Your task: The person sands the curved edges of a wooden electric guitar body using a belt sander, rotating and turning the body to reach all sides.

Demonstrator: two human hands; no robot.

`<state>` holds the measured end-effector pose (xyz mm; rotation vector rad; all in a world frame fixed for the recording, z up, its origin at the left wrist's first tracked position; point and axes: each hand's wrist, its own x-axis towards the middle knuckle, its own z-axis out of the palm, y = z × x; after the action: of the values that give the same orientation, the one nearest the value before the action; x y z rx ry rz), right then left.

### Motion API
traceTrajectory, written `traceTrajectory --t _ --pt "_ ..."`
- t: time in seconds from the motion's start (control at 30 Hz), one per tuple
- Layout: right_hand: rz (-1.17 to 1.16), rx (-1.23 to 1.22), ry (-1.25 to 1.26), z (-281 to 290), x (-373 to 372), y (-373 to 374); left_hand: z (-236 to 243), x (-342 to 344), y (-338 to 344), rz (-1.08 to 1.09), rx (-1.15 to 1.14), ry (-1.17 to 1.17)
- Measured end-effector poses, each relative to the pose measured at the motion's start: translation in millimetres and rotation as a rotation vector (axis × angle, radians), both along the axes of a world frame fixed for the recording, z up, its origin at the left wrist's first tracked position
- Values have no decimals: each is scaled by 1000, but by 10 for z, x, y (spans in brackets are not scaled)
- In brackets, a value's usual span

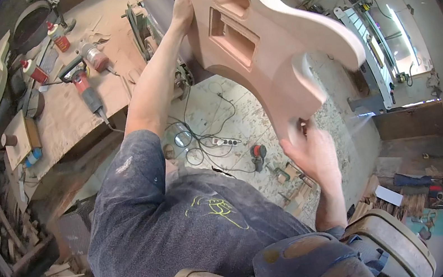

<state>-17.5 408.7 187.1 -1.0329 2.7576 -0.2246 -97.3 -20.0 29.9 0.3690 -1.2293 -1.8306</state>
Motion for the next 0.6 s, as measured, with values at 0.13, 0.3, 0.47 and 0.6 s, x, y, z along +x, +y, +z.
traceTrajectory --t 0.13,0.3,0.47,0.6 --pt "193 13 27 450 -75 -72 -107 7 19 -12 114 -74" --pt "380 171 77 968 -285 -312 -347 30 -295 53 -25 -240" --pt "391 320 25 1376 -418 -686 537 185 -413 660 -812 -79" --pt "358 381 0 1623 -308 -1084 1078 410 -384 348 -920 -143"
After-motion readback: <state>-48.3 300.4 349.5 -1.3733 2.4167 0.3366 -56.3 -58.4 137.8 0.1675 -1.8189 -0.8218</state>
